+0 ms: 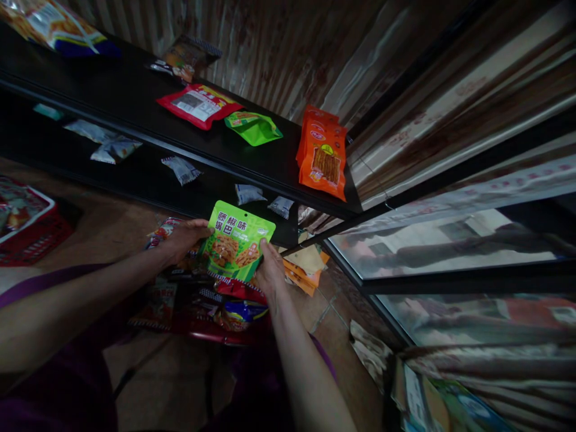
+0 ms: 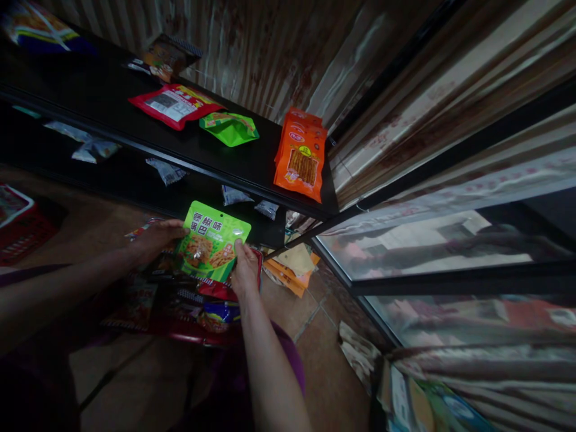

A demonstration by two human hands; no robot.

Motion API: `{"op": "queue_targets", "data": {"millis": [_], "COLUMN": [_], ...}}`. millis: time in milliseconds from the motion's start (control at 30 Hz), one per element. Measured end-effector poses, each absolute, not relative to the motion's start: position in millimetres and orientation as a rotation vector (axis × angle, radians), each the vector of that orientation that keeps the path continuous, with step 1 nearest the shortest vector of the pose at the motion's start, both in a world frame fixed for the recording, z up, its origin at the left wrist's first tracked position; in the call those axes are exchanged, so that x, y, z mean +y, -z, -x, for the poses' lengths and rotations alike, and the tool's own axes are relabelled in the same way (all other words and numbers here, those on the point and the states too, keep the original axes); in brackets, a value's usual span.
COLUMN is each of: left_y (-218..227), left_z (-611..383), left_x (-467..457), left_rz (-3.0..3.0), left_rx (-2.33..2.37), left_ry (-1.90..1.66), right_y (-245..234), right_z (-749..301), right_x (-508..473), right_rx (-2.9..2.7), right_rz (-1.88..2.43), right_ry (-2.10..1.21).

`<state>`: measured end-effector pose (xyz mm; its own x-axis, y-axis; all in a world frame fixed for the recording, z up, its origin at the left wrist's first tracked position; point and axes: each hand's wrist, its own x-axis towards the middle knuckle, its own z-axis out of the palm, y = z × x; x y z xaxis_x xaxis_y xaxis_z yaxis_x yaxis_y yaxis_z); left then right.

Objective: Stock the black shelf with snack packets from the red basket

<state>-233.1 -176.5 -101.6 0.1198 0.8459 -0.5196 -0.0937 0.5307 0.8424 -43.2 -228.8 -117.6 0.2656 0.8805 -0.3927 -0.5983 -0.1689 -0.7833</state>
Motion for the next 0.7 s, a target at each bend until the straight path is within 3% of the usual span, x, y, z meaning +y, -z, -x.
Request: {"op": "queue_targets", "data": {"millis": [700], "left_y": [113], "left_z": [236], "left_x": [-176], "left_rz": [-0.757], "left_rx": [1.1], "left_ry": [-0.765], "right_y": [115], "right_z": [32], "right_x": [-218], "right_rx": [-0.284], "right_rz": [1.149], "right_ry": [-1.205]}}
